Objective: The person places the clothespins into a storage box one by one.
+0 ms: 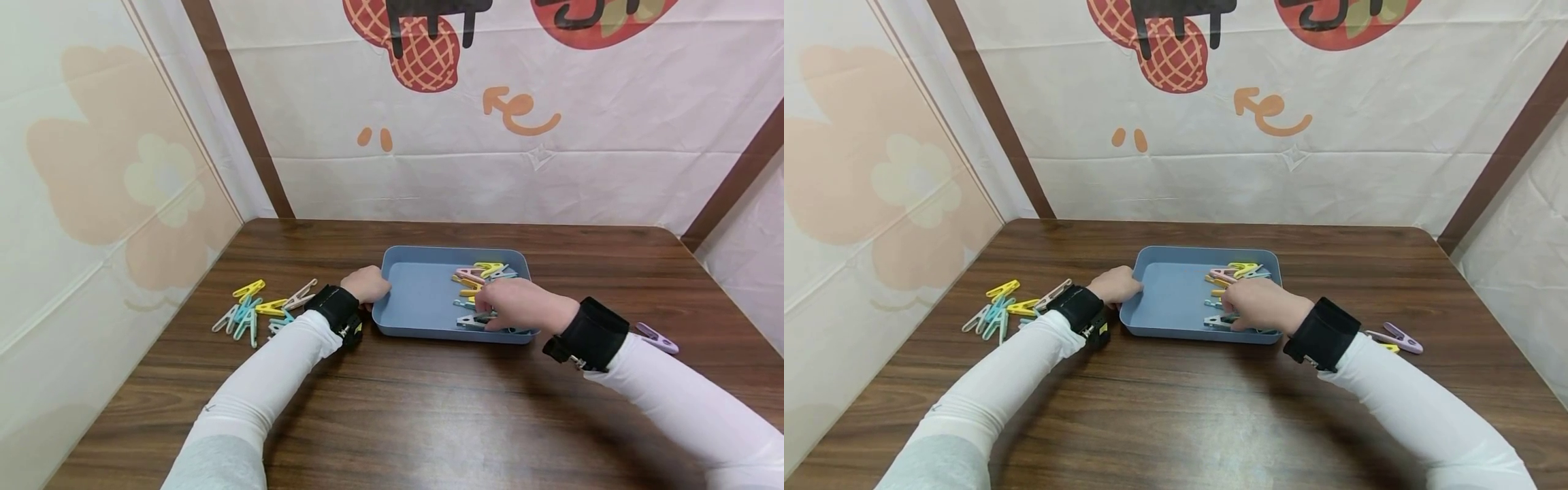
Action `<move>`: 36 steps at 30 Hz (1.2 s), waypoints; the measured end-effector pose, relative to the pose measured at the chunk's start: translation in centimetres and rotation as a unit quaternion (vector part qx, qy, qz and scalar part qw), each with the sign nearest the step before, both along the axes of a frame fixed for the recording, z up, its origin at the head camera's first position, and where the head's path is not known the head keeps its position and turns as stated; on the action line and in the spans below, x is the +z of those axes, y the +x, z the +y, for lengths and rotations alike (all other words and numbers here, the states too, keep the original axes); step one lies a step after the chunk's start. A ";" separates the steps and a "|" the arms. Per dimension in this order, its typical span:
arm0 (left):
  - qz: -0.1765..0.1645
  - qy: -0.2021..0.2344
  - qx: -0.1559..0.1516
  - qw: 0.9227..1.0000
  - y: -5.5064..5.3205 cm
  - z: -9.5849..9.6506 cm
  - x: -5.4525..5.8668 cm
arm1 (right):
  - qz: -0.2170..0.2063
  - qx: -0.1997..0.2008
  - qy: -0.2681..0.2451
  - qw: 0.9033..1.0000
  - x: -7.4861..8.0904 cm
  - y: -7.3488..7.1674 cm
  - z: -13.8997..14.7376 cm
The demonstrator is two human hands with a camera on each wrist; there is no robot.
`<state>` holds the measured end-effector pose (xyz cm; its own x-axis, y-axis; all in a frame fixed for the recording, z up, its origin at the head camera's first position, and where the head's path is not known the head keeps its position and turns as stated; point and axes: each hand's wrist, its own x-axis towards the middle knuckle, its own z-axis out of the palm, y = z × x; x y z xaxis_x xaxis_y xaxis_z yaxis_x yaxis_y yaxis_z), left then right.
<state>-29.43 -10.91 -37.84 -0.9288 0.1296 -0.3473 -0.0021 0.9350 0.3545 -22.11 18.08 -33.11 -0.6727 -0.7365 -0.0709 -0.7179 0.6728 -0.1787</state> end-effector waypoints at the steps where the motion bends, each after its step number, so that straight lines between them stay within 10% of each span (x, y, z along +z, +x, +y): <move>1: -0.001 0.000 0.000 1.000 0.0 0.0 0.0 | -0.009 0.000 0.000 1.000 -0.1 -0.1 0.0; 36: 0.007 -0.001 0.001 1.000 -0.1 -0.1 -0.4 | -0.036 -0.015 -0.035 0.999 -1.6 -0.7 0.0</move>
